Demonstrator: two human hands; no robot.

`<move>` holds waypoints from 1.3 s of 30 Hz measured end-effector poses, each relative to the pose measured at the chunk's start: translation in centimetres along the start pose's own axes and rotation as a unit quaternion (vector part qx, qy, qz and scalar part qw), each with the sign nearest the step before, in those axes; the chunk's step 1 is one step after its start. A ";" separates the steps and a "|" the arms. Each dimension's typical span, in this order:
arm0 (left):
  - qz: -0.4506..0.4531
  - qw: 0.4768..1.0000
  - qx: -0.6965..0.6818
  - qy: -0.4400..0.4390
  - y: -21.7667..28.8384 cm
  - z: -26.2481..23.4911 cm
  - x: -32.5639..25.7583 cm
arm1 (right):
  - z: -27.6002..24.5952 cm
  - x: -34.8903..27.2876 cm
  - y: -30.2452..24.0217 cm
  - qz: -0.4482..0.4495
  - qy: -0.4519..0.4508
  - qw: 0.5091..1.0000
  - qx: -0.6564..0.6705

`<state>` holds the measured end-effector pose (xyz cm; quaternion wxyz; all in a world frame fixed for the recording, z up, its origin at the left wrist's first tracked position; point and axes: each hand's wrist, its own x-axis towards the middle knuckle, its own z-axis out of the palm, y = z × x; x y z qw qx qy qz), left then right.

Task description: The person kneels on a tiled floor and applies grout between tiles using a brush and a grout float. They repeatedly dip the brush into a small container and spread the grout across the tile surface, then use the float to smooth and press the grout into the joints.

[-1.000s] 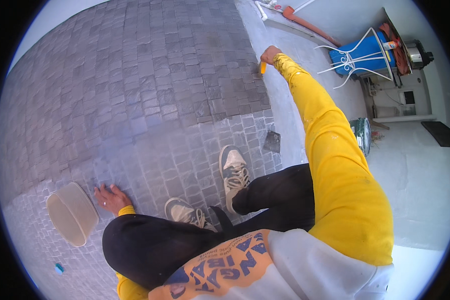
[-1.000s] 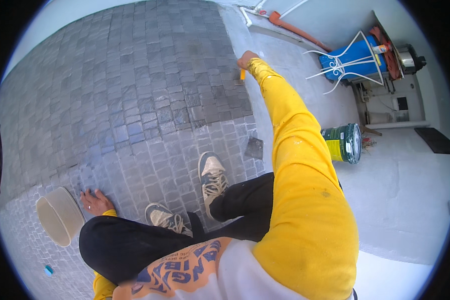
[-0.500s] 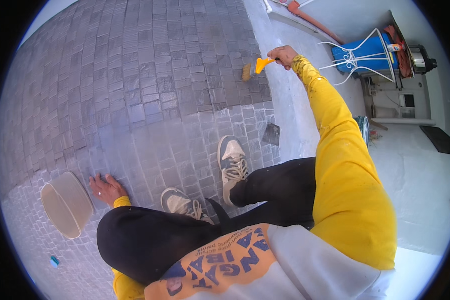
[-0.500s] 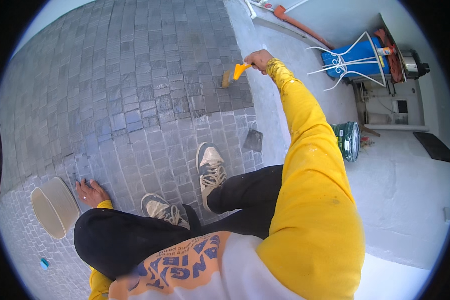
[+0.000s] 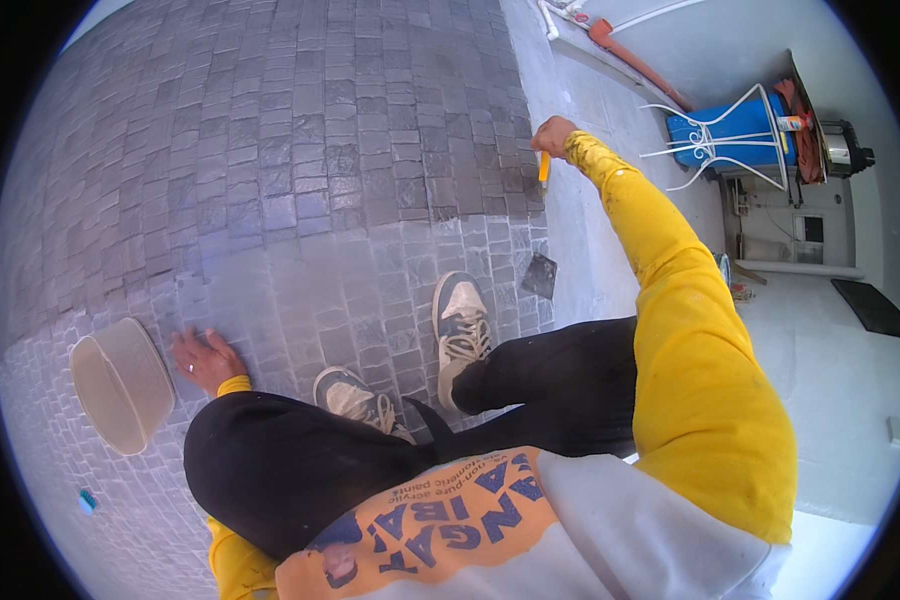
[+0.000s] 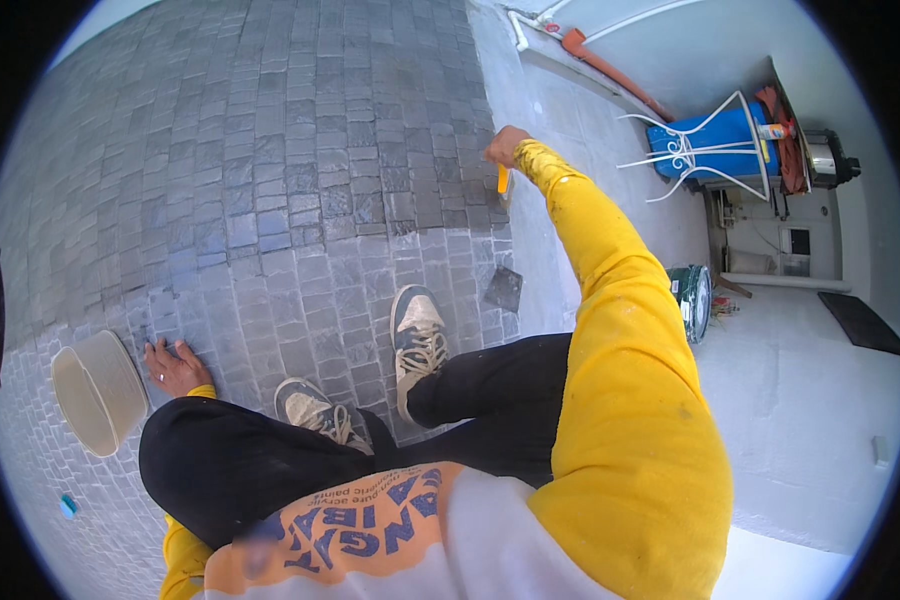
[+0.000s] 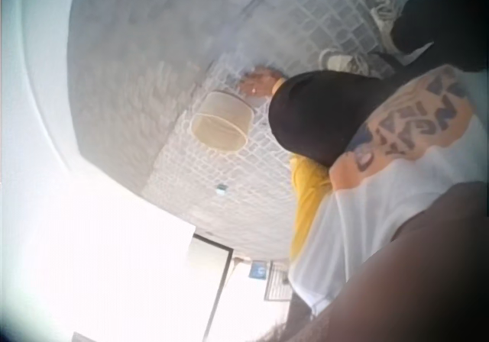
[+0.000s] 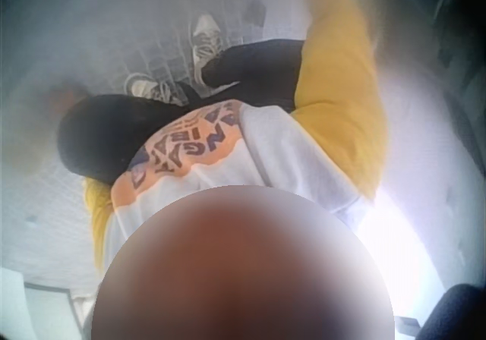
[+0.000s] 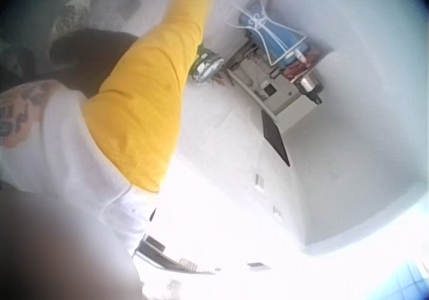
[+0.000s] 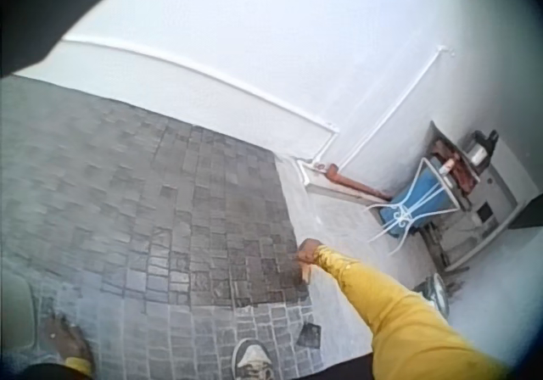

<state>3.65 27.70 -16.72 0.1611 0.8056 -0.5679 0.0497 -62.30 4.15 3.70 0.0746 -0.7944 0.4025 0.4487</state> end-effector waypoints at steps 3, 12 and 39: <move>-0.002 1.000 0.020 -0.010 0.2 -0.1 -0.1 | -3.7 4.1 -8.3 0.115 -0.014 0.975 0.190; 0.002 0.998 -0.056 0.010 -0.1 -0.1 -0.1 | -22.0 10.3 -21.4 -0.214 0.207 0.624 0.722; -0.067 0.993 -0.091 -0.037 -0.3 -1.0 0.6 | -48.6 22.7 -46.5 -0.329 0.285 0.727 0.531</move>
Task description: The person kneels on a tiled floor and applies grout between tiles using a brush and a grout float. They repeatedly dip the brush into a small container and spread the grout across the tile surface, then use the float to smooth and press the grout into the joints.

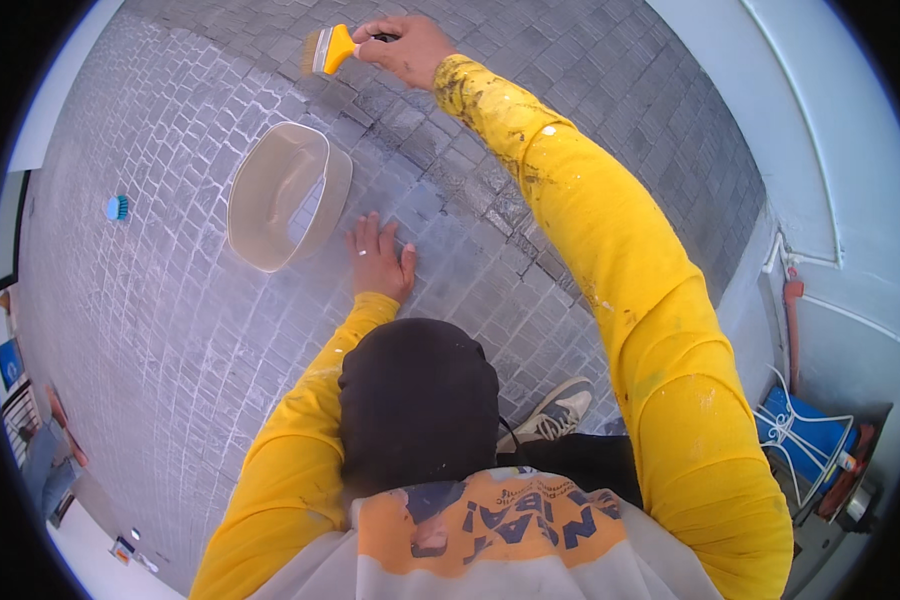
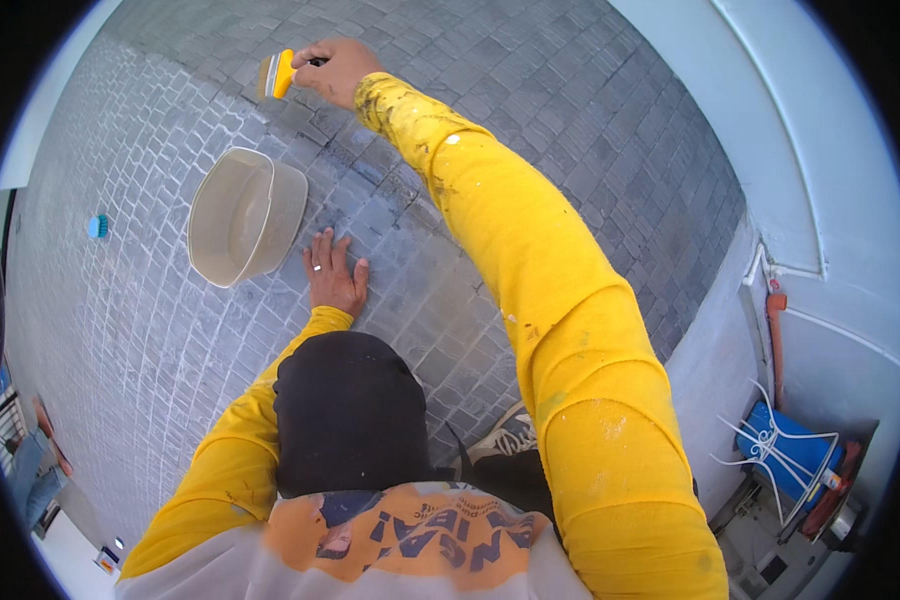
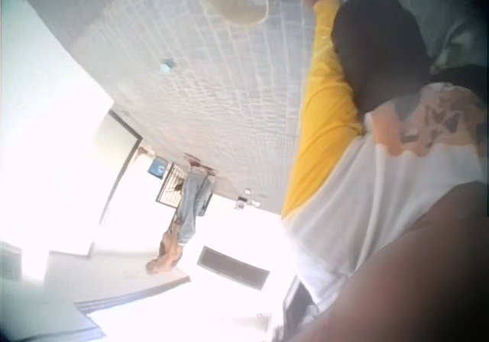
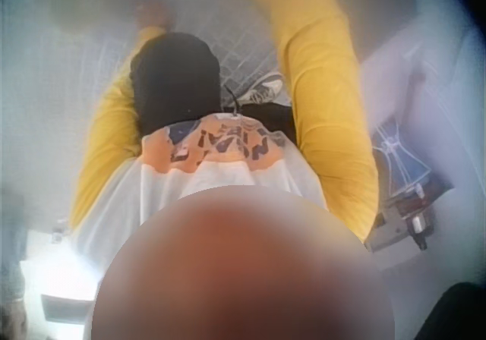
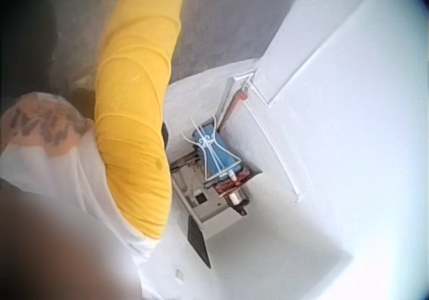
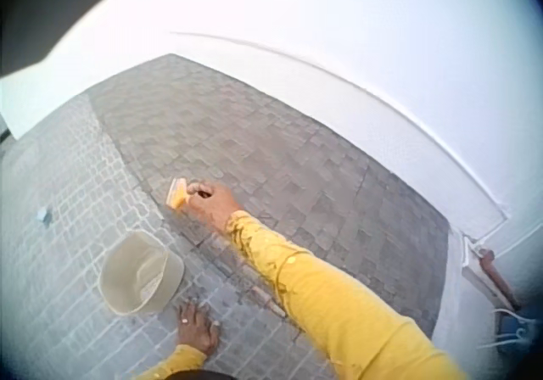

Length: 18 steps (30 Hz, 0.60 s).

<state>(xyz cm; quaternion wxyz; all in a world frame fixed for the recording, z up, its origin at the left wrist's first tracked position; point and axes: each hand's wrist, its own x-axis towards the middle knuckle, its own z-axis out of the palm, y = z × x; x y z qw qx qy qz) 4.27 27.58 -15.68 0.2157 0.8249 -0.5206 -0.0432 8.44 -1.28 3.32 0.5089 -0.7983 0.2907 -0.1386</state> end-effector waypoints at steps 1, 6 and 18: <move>-0.003 1.000 -0.007 0.002 0.0 0.0 0.0 | -0.8 -0.5 0.8 0.025 -0.026 0.999 0.039; -0.005 0.999 -0.029 0.021 -0.5 0.4 -0.5 | -8.1 -14.1 7.8 0.160 -0.036 0.986 0.011; -0.023 0.992 0.008 -0.126 0.2 -1.5 2.7 | -11.4 -50.9 15.7 0.172 0.363 0.885 0.235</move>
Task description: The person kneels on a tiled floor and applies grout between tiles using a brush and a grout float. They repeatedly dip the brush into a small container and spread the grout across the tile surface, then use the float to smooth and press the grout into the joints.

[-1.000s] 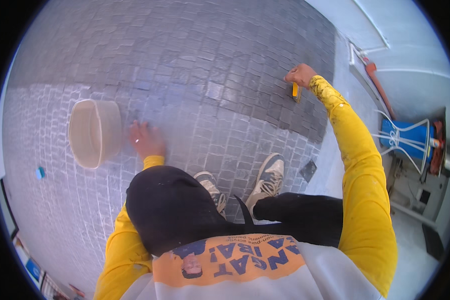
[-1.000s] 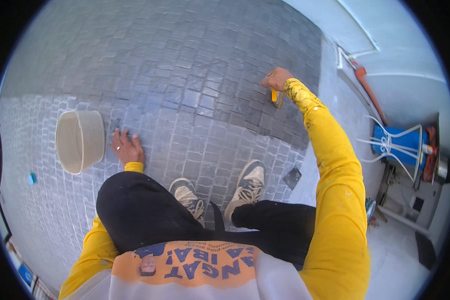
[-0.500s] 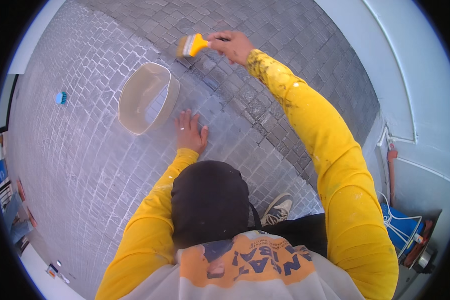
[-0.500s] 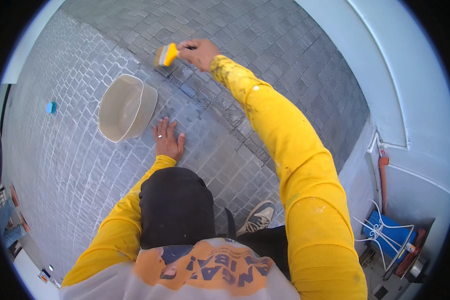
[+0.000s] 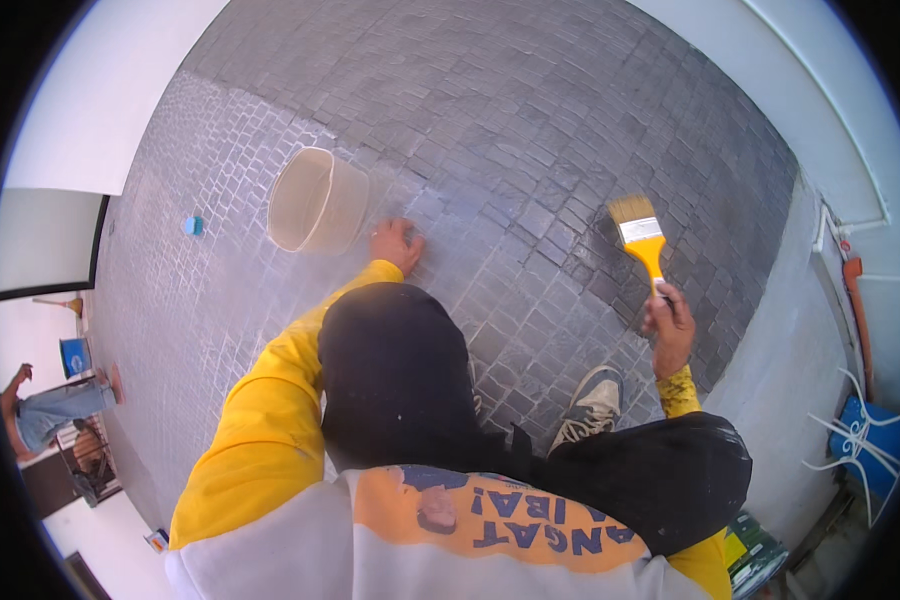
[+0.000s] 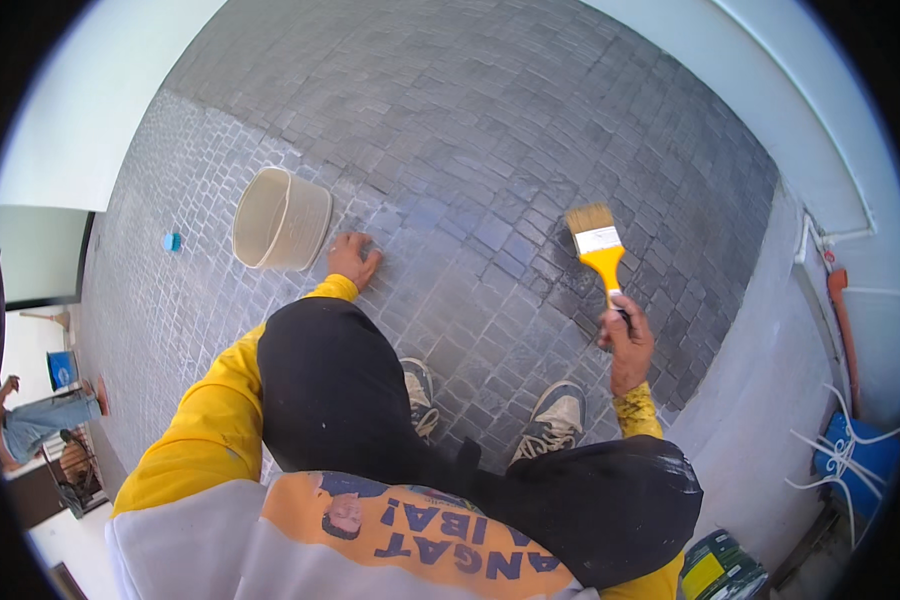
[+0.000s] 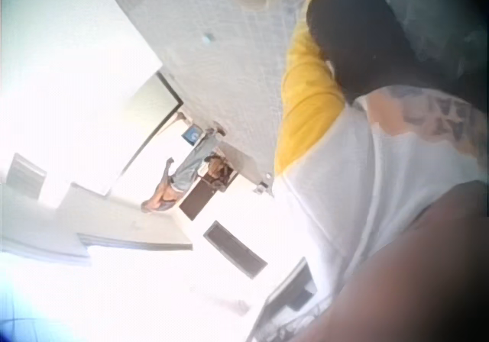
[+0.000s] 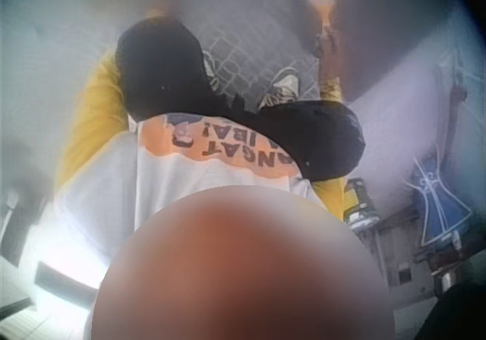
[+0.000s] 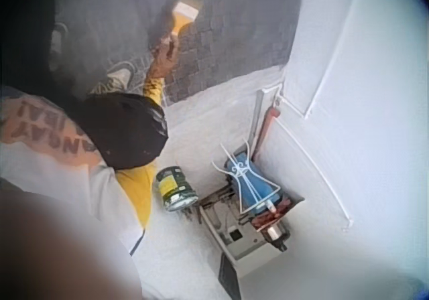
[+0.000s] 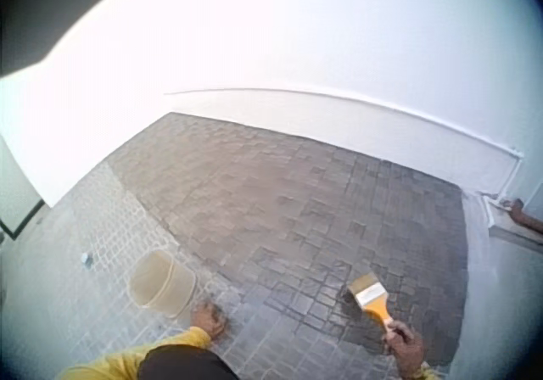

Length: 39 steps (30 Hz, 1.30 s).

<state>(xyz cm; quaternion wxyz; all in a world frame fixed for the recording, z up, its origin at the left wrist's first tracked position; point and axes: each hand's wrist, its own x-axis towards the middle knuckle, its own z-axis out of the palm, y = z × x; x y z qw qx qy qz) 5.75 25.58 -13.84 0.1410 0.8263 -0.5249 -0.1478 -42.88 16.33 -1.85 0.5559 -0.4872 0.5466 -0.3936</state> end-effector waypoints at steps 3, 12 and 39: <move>0.075 0.968 -0.019 -0.238 3.0 -3.8 5.6 | 3.1 -1.7 5.3 -0.044 -0.116 0.992 0.015; 0.141 0.890 0.039 -0.433 18.1 -10.9 8.7 | -2.1 -7.4 9.4 -0.030 -0.060 0.982 -0.175; 0.085 0.872 0.166 -0.452 11.3 -8.6 12.4 | -23.4 -12.3 13.2 0.219 0.323 0.915 0.102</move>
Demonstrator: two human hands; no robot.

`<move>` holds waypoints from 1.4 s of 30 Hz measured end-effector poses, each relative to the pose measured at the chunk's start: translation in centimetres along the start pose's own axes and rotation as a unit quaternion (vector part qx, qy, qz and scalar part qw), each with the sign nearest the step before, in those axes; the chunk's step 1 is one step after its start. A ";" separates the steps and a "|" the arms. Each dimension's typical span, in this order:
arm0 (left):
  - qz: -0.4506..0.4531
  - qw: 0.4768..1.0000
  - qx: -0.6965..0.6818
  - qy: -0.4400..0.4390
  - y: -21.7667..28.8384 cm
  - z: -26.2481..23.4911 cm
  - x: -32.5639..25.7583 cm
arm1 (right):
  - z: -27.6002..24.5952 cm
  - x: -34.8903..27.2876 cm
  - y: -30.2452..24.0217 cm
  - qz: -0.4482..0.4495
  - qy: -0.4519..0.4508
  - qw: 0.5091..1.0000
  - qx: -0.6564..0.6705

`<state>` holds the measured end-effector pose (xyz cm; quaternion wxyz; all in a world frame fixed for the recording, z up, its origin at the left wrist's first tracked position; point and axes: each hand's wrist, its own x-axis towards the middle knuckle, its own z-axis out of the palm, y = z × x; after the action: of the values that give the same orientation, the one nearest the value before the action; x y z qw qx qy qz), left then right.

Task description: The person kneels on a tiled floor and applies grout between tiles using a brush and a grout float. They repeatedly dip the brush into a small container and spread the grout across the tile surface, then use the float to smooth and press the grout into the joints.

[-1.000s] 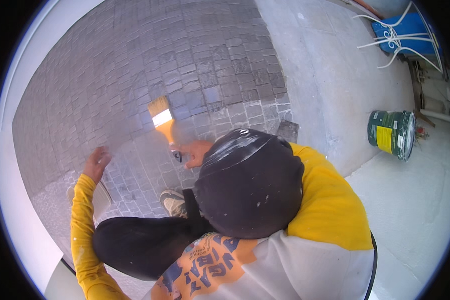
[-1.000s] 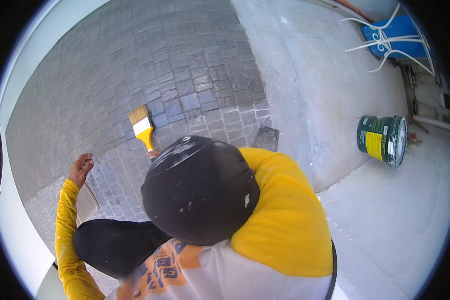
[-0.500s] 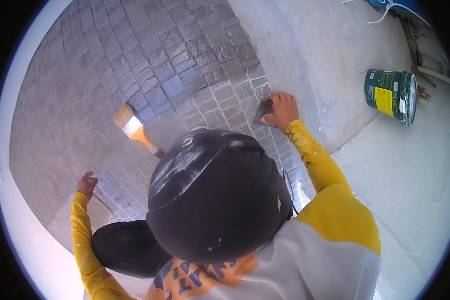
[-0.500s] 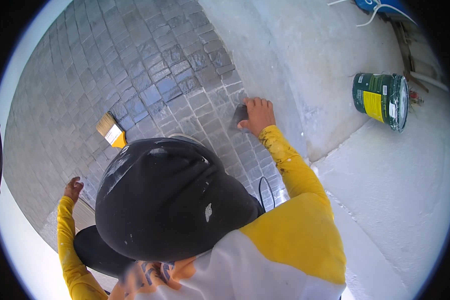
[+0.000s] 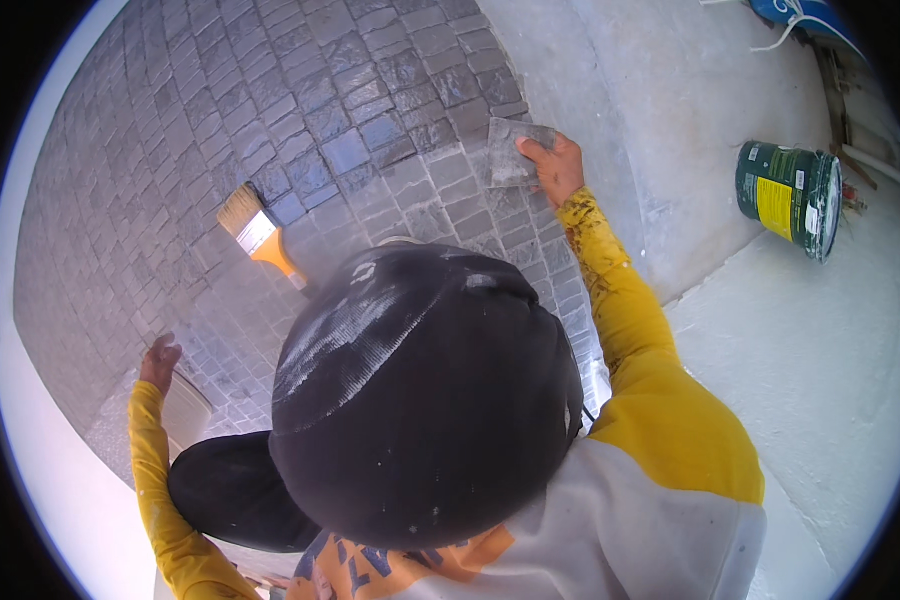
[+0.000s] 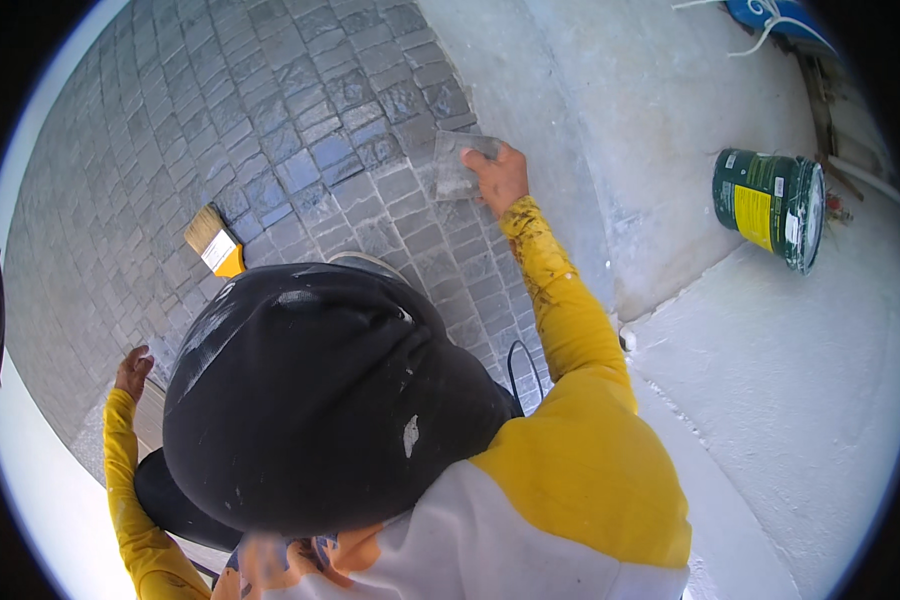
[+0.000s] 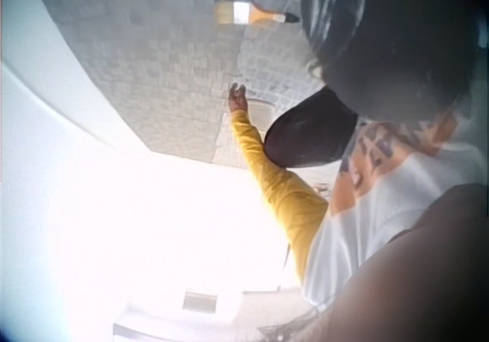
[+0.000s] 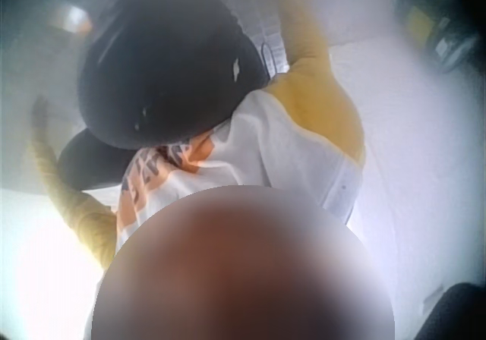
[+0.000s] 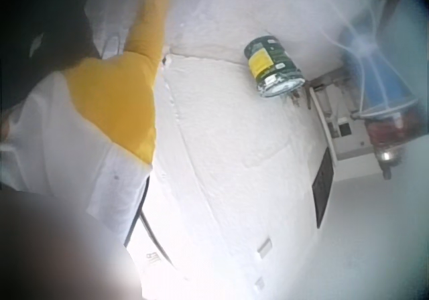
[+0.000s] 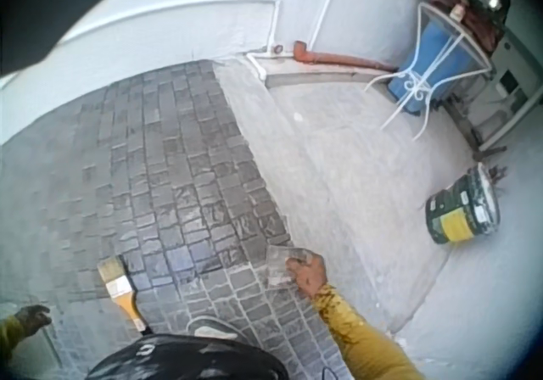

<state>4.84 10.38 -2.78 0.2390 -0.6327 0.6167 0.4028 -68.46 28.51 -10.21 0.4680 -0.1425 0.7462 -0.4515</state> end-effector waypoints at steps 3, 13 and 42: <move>0.004 1.000 0.008 -0.005 0.2 0.1 -0.1 | 0.4 -0.1 0.2 0.023 0.006 0.999 0.041; 0.016 1.000 -0.017 -0.005 0.2 0.0 0.3 | 1.7 -0.3 0.3 0.050 0.052 0.994 0.080; -0.028 0.999 -0.028 0.007 2.3 0.3 -1.2 | 9.6 1.2 -3.7 -0.198 0.029 0.979 0.043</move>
<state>2.62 10.99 -1.56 0.2279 -0.6592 0.5887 0.4085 -61.88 20.54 -9.42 0.3538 -0.2539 0.6962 -0.5707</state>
